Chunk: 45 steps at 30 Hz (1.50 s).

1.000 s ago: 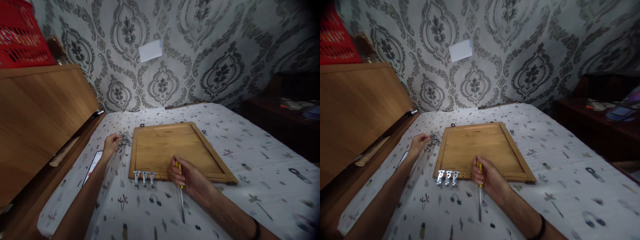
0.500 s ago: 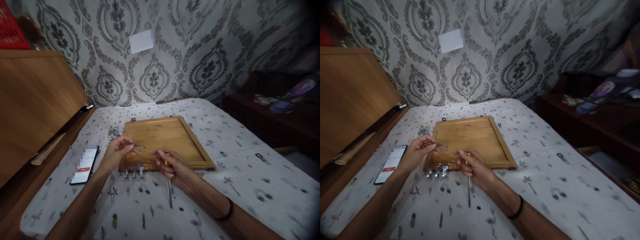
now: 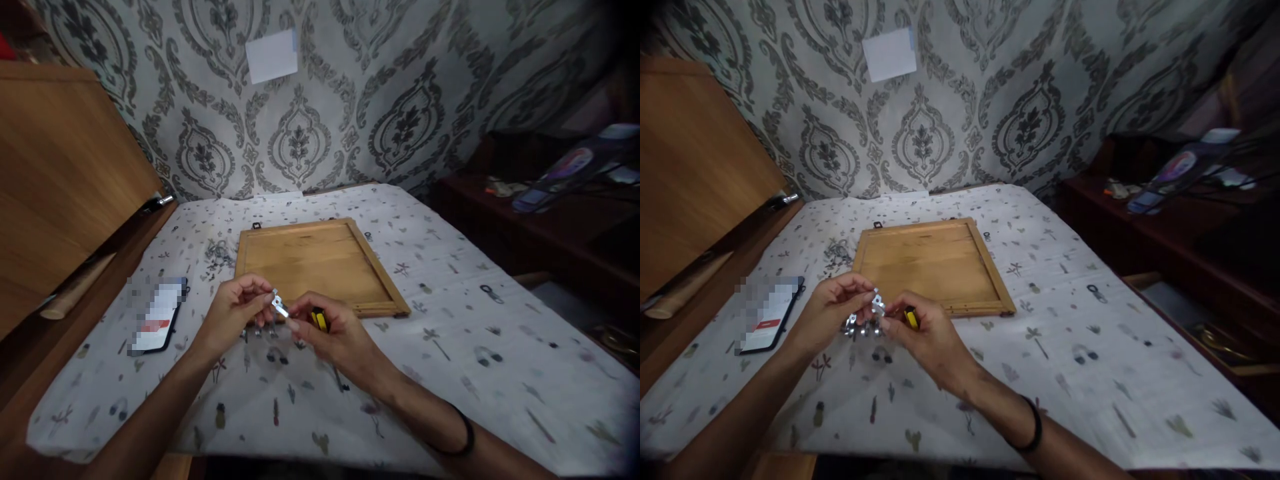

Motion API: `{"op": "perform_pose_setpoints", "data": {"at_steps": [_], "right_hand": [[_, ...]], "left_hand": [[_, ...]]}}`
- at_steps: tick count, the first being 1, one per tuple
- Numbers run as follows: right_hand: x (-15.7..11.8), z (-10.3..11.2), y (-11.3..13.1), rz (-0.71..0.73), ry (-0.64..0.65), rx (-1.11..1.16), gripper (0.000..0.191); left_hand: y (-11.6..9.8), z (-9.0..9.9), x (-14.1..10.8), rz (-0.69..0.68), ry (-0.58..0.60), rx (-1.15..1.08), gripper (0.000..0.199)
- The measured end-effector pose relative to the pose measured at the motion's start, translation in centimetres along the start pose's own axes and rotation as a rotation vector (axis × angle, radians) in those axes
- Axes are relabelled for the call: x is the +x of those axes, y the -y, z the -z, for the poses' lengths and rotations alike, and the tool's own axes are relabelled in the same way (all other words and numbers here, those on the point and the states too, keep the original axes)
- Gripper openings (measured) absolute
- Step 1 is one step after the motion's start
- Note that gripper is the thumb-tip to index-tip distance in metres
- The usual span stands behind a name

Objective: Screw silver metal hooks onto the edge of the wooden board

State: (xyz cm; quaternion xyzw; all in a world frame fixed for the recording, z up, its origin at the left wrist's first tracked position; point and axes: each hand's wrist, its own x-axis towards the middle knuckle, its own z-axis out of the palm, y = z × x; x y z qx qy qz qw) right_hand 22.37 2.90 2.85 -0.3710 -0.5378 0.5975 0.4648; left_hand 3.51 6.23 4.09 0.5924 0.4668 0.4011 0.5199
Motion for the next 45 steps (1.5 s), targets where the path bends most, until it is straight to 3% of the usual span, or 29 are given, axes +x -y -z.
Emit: {"op": "perform_pose_setpoints", "data": {"at_steps": [2,6,11,14,17,21,24,27,31,37,45], "right_hand": [[-0.5,-0.1,0.2,0.087,0.011,-0.207,0.01],[-1.1,0.1,0.1,0.086,0.046,-0.442,0.008],[-1.4,0.6,0.2,0.069,0.002,-0.413,0.016],[-1.3,0.9,0.2,0.025,-0.015,-0.355,0.018],[-0.8,0.9,0.0,0.002,0.008,-0.341,0.017],[0.1,0.8,0.6,0.03,0.125,-0.425,0.019],[0.9,1.2,1.8,0.135,0.203,-0.561,0.023],[1.6,2.0,2.2,0.389,0.162,-0.83,0.032],[2.0,2.9,-0.4,0.781,0.234,-1.148,0.031],[1.5,3.5,-4.7,0.864,0.169,-1.174,0.038],[1.1,3.4,-5.7,0.824,0.112,-1.268,0.04]], "left_hand": [[-0.1,-0.1,0.0,0.023,0.029,0.008,0.022],[-0.2,-0.6,0.2,0.052,0.088,0.032,0.022],[0.2,-0.9,0.8,0.021,0.067,0.073,0.024],[0.4,-0.8,0.7,-0.065,-0.01,0.154,0.026],[0.5,-0.8,0.3,-0.128,-0.002,0.259,0.027],[0.3,-1.0,0.4,0.011,0.066,0.076,0.026],[0.4,-0.8,0.9,0.099,0.016,-0.083,0.029],[0.6,-0.2,1.2,0.142,-0.035,-0.105,0.032],[1.1,0.2,1.2,0.129,0.002,0.044,0.029],[2.3,-0.8,1.6,0.062,0.065,0.165,0.018],[3.9,-1.4,1.3,-0.04,0.06,0.446,0.008]]}}
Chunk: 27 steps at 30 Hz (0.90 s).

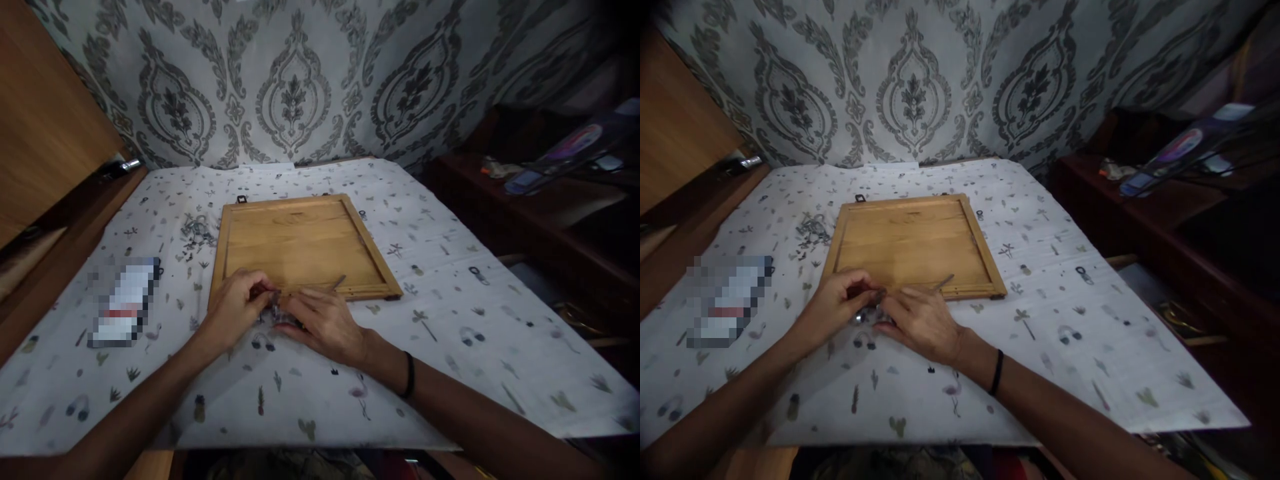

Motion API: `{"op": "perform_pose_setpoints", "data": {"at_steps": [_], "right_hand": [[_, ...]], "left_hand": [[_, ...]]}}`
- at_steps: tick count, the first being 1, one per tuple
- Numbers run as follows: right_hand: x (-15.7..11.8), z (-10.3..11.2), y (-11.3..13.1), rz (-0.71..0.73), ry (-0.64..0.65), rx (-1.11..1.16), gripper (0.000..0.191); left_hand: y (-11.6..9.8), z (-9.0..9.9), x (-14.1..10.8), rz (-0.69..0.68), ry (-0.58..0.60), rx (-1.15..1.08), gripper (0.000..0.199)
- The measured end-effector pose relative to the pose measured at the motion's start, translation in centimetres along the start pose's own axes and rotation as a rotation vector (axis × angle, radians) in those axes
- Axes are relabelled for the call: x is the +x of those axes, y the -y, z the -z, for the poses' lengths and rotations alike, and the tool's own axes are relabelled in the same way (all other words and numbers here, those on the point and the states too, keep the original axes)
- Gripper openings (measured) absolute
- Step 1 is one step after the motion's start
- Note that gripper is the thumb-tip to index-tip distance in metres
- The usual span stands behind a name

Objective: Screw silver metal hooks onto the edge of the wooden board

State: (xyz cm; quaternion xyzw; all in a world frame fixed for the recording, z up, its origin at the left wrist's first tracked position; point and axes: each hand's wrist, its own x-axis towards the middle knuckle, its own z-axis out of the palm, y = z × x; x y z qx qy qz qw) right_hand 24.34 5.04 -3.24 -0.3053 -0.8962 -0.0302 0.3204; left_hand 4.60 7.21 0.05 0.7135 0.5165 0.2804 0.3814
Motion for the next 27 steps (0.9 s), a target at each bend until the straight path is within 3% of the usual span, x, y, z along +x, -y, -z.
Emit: {"op": "perform_pose_setpoints", "data": {"at_steps": [8,18,27], "right_hand": [[0.4,-0.5,0.3,0.095,0.067,-0.061,0.016],[-0.1,-0.1,0.8,0.132,0.028,-0.046,0.021],[0.2,0.4,1.1,0.156,0.013,0.028,0.03]], "left_hand": [[0.2,-0.4,0.0,-0.067,-0.052,0.231,0.007],[-1.2,-0.3,-0.4,-0.197,-0.068,0.64,0.014],[-1.1,0.9,-2.3,-0.397,0.074,0.615,0.027]]}}
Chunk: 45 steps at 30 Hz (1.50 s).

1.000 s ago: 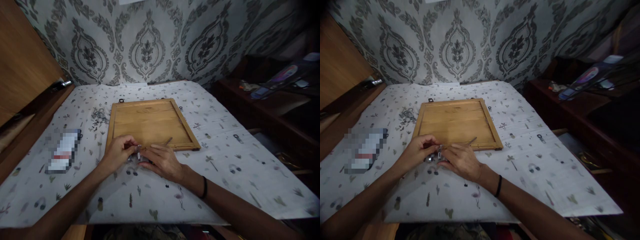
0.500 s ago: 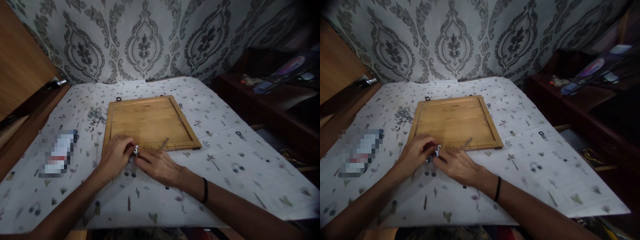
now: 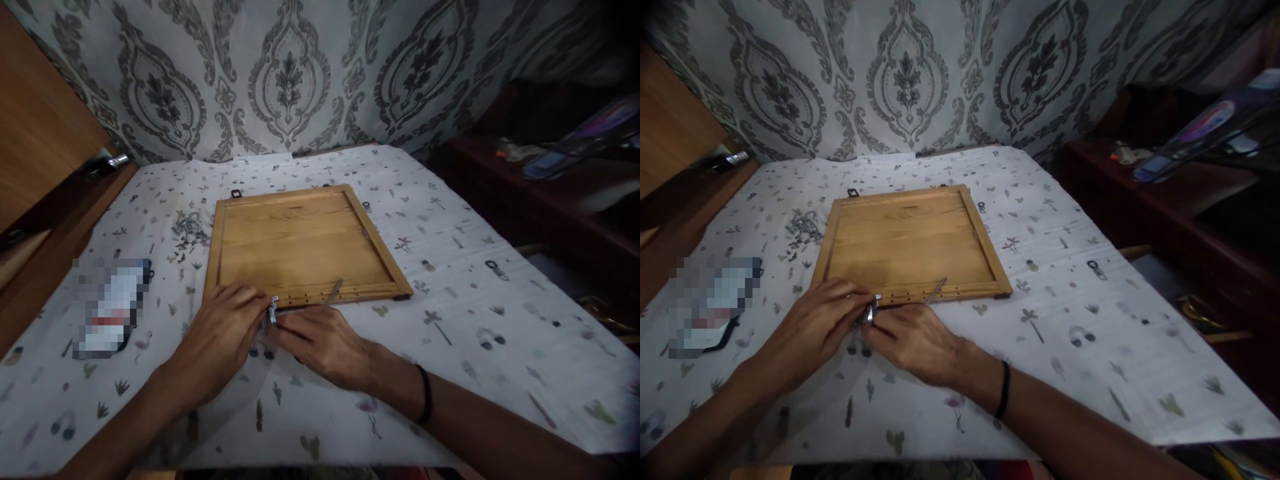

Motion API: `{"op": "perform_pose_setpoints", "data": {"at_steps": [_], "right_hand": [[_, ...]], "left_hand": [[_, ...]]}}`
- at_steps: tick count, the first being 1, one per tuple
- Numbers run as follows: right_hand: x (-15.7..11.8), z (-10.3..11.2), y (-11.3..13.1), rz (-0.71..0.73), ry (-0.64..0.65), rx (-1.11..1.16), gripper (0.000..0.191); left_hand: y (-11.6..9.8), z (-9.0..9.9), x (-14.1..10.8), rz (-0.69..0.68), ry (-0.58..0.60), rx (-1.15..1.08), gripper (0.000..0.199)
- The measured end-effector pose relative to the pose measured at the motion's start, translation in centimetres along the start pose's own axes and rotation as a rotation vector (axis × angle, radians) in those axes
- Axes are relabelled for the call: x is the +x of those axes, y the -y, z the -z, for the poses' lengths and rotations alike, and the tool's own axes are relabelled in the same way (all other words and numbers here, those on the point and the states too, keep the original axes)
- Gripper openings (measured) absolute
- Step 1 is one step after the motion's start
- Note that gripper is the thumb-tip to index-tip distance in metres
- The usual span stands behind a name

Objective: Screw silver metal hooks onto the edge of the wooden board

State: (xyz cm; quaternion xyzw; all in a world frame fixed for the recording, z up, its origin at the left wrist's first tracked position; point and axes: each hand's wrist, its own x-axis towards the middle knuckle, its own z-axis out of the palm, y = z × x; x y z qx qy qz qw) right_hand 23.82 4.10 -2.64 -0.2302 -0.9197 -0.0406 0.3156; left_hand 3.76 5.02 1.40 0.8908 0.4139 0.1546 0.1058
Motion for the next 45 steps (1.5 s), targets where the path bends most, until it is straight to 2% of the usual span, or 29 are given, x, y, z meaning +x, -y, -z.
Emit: {"op": "perform_pose_setpoints", "data": {"at_steps": [3,7,17,24,34,41,45], "right_hand": [[0.0,0.1,0.0,-0.001,-0.006,0.016,0.031],[-0.1,0.2,-0.1,-0.003,0.017,0.056,0.034],[0.3,0.6,0.0,-0.036,0.028,0.057,0.038],[0.2,0.4,0.0,-0.047,0.035,0.089,0.037],[0.0,0.2,-0.1,-0.037,0.071,0.12,0.034],[0.1,0.2,-0.2,-0.041,0.07,0.111,0.024],[0.0,0.1,-0.3,-0.042,0.046,0.101,0.027]], "left_hand": [[0.1,-0.2,-1.3,-0.059,-0.061,0.011,0.029],[0.4,-1.0,-2.3,-0.027,-0.105,-0.01,0.027],[0.3,-1.9,-2.1,-0.033,-0.168,0.121,0.029],[-0.1,-2.2,-1.8,-0.09,-0.227,0.286,0.027],[0.2,-2.1,-1.4,-0.157,-0.22,0.396,0.025],[0.2,-2.4,-1.5,-0.123,-0.218,0.379,0.028],[0.2,-2.4,-1.5,-0.132,-0.209,0.38,0.028]]}}
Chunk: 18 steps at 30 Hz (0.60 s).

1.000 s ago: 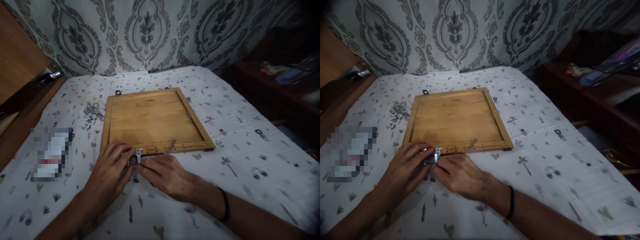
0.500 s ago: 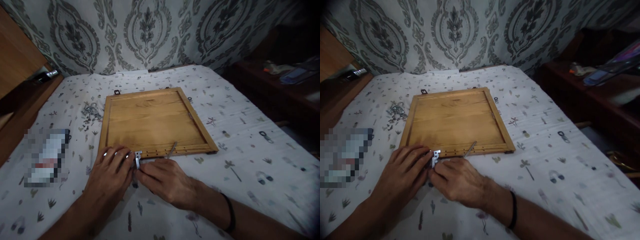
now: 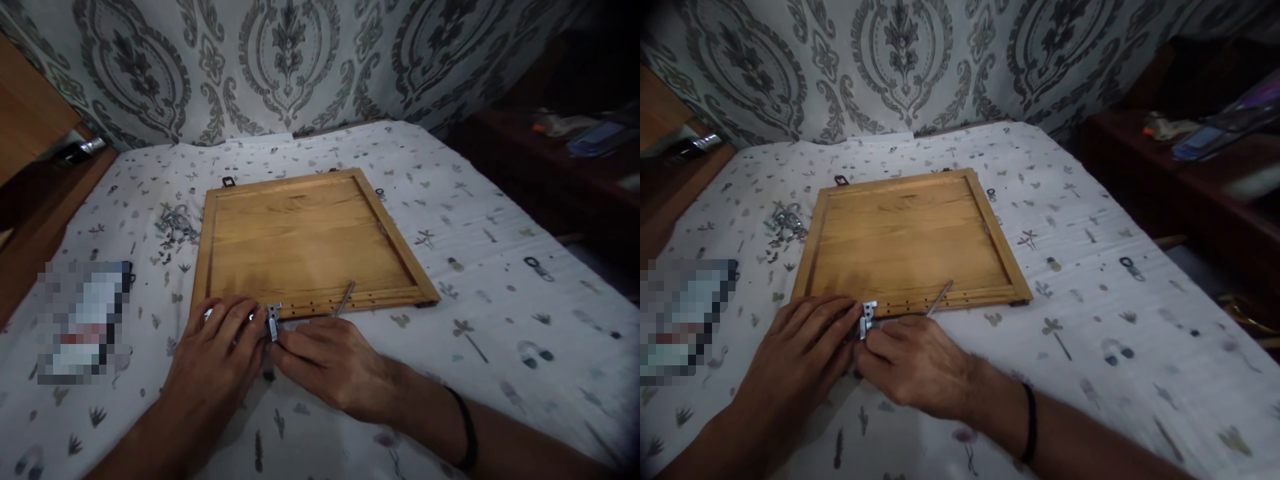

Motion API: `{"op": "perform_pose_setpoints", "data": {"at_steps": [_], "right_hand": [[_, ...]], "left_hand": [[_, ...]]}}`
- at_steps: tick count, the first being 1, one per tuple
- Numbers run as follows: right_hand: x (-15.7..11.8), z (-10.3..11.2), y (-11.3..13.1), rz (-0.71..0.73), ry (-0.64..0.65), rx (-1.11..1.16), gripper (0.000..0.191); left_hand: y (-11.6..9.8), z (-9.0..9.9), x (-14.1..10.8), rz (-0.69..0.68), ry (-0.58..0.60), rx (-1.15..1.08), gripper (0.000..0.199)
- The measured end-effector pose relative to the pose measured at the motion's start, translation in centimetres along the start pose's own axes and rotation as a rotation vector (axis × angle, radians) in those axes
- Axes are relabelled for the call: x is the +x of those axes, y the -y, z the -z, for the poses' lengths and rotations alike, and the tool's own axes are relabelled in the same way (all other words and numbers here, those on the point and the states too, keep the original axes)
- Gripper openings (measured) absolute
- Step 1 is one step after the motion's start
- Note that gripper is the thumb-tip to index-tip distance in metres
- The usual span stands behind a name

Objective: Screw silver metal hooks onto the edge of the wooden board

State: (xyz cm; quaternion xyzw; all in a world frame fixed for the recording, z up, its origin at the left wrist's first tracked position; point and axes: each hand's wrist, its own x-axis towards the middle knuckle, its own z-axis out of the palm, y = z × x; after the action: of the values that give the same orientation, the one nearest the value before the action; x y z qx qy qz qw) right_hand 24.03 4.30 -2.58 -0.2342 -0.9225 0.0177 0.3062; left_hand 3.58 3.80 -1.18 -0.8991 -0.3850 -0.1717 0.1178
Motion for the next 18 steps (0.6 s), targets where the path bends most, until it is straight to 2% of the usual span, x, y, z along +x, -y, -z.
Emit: {"op": "perform_pose_setpoints", "data": {"at_steps": [11,18], "right_hand": [[-0.14,-0.02,0.03,-0.023,0.005,0.008,0.034],[-0.34,-0.35,-0.21,-0.02,-0.041,0.02,0.027]], "left_hand": [[-0.02,0.24,-0.02,-0.022,0.037,-0.004,0.027],[0.07,0.17,0.09,-0.041,0.017,0.013,0.025]]}}
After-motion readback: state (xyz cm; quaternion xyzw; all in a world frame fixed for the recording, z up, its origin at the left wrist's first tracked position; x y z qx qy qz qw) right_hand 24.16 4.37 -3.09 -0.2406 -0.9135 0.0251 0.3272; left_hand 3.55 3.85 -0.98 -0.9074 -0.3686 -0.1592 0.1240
